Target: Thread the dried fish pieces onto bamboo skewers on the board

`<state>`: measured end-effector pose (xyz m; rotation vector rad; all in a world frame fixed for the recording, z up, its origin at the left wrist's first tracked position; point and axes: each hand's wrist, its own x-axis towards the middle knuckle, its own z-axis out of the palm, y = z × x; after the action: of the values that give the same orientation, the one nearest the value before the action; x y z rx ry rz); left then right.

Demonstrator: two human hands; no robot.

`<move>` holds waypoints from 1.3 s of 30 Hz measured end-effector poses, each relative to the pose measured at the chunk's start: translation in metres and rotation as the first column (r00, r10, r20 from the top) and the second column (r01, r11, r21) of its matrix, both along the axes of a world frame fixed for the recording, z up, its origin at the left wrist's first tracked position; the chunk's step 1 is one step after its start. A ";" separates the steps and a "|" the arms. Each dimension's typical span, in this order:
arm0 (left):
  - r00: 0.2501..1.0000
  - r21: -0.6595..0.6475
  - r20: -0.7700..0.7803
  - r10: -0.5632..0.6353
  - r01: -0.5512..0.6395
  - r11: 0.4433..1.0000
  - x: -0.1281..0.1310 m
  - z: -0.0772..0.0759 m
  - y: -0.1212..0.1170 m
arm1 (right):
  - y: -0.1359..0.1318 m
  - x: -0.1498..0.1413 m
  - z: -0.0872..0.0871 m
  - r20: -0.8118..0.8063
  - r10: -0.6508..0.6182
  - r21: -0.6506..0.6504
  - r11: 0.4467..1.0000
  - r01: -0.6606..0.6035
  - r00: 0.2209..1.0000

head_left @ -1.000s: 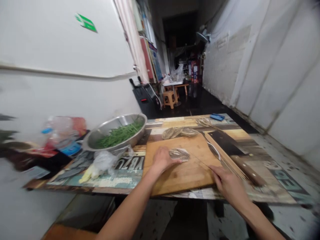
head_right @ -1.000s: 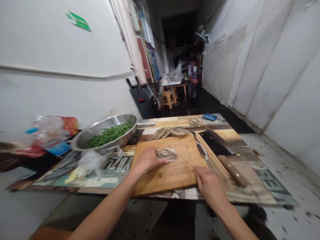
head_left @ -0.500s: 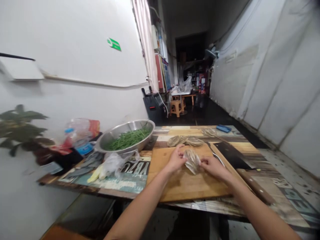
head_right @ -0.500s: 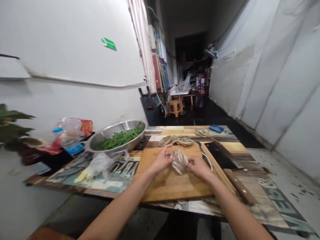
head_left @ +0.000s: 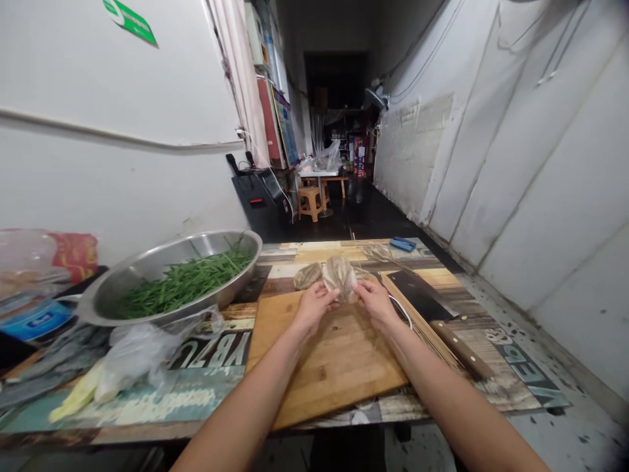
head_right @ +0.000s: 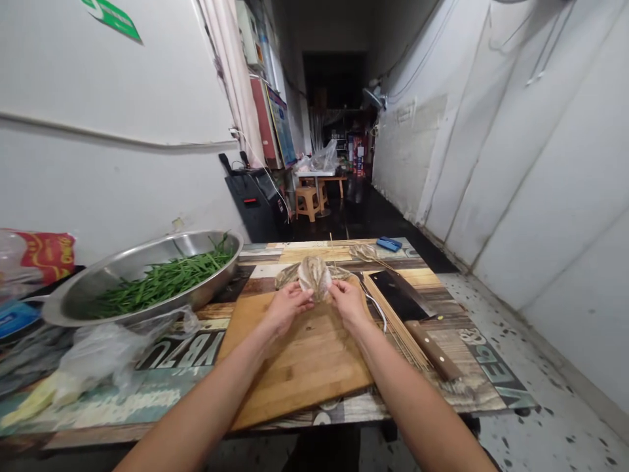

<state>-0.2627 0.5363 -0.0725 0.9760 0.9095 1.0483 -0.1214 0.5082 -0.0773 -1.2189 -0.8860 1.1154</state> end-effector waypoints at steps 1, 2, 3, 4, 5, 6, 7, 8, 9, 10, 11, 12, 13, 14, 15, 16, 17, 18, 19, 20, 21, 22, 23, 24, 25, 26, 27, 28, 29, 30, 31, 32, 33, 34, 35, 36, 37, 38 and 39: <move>0.999 -0.005 -0.013 -0.036 0.036 0.999 -0.002 -0.002 0.001 | 0.000 0.000 0.001 -0.021 0.016 -0.012 1.000 -0.016 1.000; 0.998 -0.010 -0.025 -0.064 0.064 0.998 -0.004 -0.003 0.001 | 0.000 0.000 0.002 -0.044 0.035 -0.020 0.999 -0.035 0.998; 0.996 -0.013 -0.034 -0.082 0.082 0.997 -0.006 -0.004 0.002 | -0.001 0.000 0.003 -0.064 0.052 -0.024 0.998 -0.053 0.997; 0.995 -0.014 -0.039 -0.094 0.094 0.995 -0.008 -0.005 0.002 | -0.001 0.000 0.004 -0.081 0.064 -0.027 0.997 -0.066 0.995; 0.993 -0.014 -0.039 -0.108 0.108 0.994 -0.010 -0.004 0.002 | -0.002 0.001 0.005 -0.091 0.068 -0.027 0.997 -0.071 0.993; 0.991 -0.013 -0.033 -0.127 0.127 0.992 -0.012 -0.004 0.001 | -0.003 0.001 0.006 -0.103 0.067 -0.027 0.997 -0.070 0.992; 0.989 -0.010 -0.023 -0.145 0.145 0.989 -0.014 -0.003 0.001 | -0.004 0.001 0.007 -0.116 0.062 -0.026 0.998 -0.065 0.991; 0.987 -0.008 -0.011 -0.159 0.159 0.987 -0.015 -0.001 0.000 | -0.005 0.001 0.008 -0.129 0.059 -0.025 0.998 -0.062 0.990; 0.986 -0.008 0.001 -0.168 0.168 0.986 -0.015 0.000 0.000 | -0.005 0.002 0.008 -0.144 0.060 -0.026 0.998 -0.065 0.988; 0.985 -0.013 0.010 -0.172 0.172 0.985 -0.016 0.001 -0.001 | -0.005 0.003 0.008 -0.158 0.069 -0.029 0.997 -0.075 0.985; 0.984 -0.023 0.013 -0.176 0.176 0.984 -0.016 0.001 -0.001 | -0.006 0.004 0.009 -0.169 0.082 -0.035 0.995 -0.090 0.982; 0.983 -0.036 0.012 -0.183 0.183 0.982 -0.015 0.001 -0.001 | -0.006 0.005 0.009 -0.176 0.095 -0.043 0.994 -0.104 0.980; 0.981 -0.050 0.010 -0.192 0.193 0.980 -0.015 0.001 -0.001 | -0.006 0.006 0.009 -0.181 0.102 -0.048 0.992 -0.113 0.978; 0.979 -0.062 0.014 -0.203 0.204 0.977 -0.015 0.000 -0.001 | -0.007 0.007 0.010 -0.184 0.105 -0.049 0.992 -0.116 0.977; 0.976 -0.074 0.028 -0.214 0.216 0.974 -0.014 -0.001 -0.001 | -0.007 0.008 0.010 -0.186 0.107 -0.046 0.992 -0.117 0.977; 0.974 -0.086 0.055 -0.221 0.225 0.971 -0.013 -0.002 -0.001 | -0.007 0.009 0.011 -0.189 0.104 -0.041 0.993 -0.114 0.976; 0.972 -0.104 0.090 -0.219 0.228 0.968 -0.013 -0.003 -0.001 | -0.007 0.009 0.012 -0.194 0.102 -0.036 0.993 -0.111 0.976; 0.970 -0.127 0.124 -0.209 0.225 0.966 -0.012 -0.004 -0.001 | -0.007 0.009 0.012 -0.199 0.096 -0.033 0.994 -0.104 0.975; 0.969 -0.147 0.148 -0.197 0.219 0.965 -0.011 -0.004 -0.001 | -0.007 0.008 0.012 -0.197 0.084 -0.030 0.995 -0.092 0.977; 0.969 -0.156 0.160 -0.188 0.213 0.965 -0.011 -0.004 0.000 | -0.008 0.007 0.012 -0.185 0.066 -0.025 0.997 -0.072 0.980; 0.970 -0.153 0.157 -0.183 0.207 0.966 -0.010 -0.004 0.000 | -0.008 0.007 0.012 -0.162 0.046 -0.017 0.999 -0.049 0.986; 0.973 -0.141 0.144 -0.181 0.201 0.969 -0.010 -0.004 0.000 | -0.008 0.006 0.012 -0.129 0.034 -0.010 0.999 -0.035 0.991; 0.976 -0.123 0.124 -0.180 0.195 0.973 -0.011 -0.004 0.001 | -0.009 0.005 0.012 -0.090 0.031 -0.003 0.999 -0.032 0.995; 0.979 -0.107 0.103 -0.178 0.189 0.976 -0.011 -0.004 0.001 | -0.009 0.005 0.011 -0.051 0.036 0.000 0.999 -0.036 0.998; 0.981 -0.101 0.081 -0.176 0.184 0.978 -0.011 -0.004 0.002 | -0.010 0.004 0.011 -0.015 0.046 -0.002 0.999 -0.046 0.999; 0.983 -0.104 0.058 -0.171 0.177 0.979 -0.012 -0.004 0.002 | -0.011 0.004 0.010 0.013 0.055 -0.007 0.998 -0.055 0.998; 0.986 -0.111 0.037 -0.163 0.166 0.980 -0.012 -0.004 0.002 | -0.011 0.004 0.010 0.036 0.057 -0.010 0.998 -0.057 0.998; 0.988 -0.116 0.019 -0.152 0.154 0.981 -0.011 -0.004 0.001 | -0.011 0.004 0.009 0.052 0.052 -0.010 0.999 -0.051 0.997; 0.990 -0.118 0.007 -0.144 0.143 0.983 -0.010 -0.004 0.000 | -0.011 0.004 0.009 0.059 0.044 -0.008 0.999 -0.043 0.997; 0.991 -0.115 -0.001 -0.136 0.135 0.984 -0.009 -0.004 -0.001 | -0.011 0.004 0.008 0.058 0.039 -0.008 0.999 -0.038 0.998; 0.992 -0.105 -0.007 -0.130 0.128 0.986 -0.008 -0.004 -0.003 | -0.011 0.004 0.008 0.052 0.038 -0.011 0.999 -0.037 0.998; 0.991 -0.091 -0.011 -0.132 0.130 0.987 -0.007 -0.004 -0.004 | -0.011 0.004 0.008 0.045 0.040 -0.018 0.999 -0.039 0.998; 0.990 -0.072 -0.016 -0.140 0.138 0.988 -0.006 -0.004 -0.005 | -0.011 0.004 0.008 0.039 0.043 -0.026 0.999 -0.042 0.998; 0.990 -0.047 -0.023 -0.140 0.139 0.989 -0.005 -0.004 -0.005 | -0.010 0.004 0.008 0.037 0.045 -0.032 0.999 -0.044 0.998; 0.992 -0.020 -0.027 -0.122 0.121 0.992 -0.005 -0.003 -0.004 | -0.010 0.004 0.008 0.039 0.050 -0.031 0.998 -0.049 0.998; 0.997 0.010 -0.025 -0.076 0.076 0.997 -0.006 -0.003 -0.002 | -0.010 0.004 0.008 0.041 0.053 -0.019 0.998 -0.052 0.998; 1.000 0.037 -0.015 -0.003 0.003 0.999 -0.008 -0.003 0.001 | -0.011 0.004 0.008 0.043 0.050 0.006 0.999 -0.050 0.998; 0.996 0.058 0.005 0.091 -0.091 0.994 -0.011 -0.003 0.005 | -0.012 0.003 0.008 0.049 0.045 0.037 0.998 -0.046 0.998; 0.981 0.069 0.033 0.189 -0.191 0.979 -0.015 -0.002 0.010 | -0.013 0.002 0.008 0.064 0.045 0.062 0.997 -0.049 0.997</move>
<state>-0.2772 0.5459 -0.0747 0.9457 0.9628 1.2604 -0.1195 0.4953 -0.0691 -1.1913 -0.9954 1.0830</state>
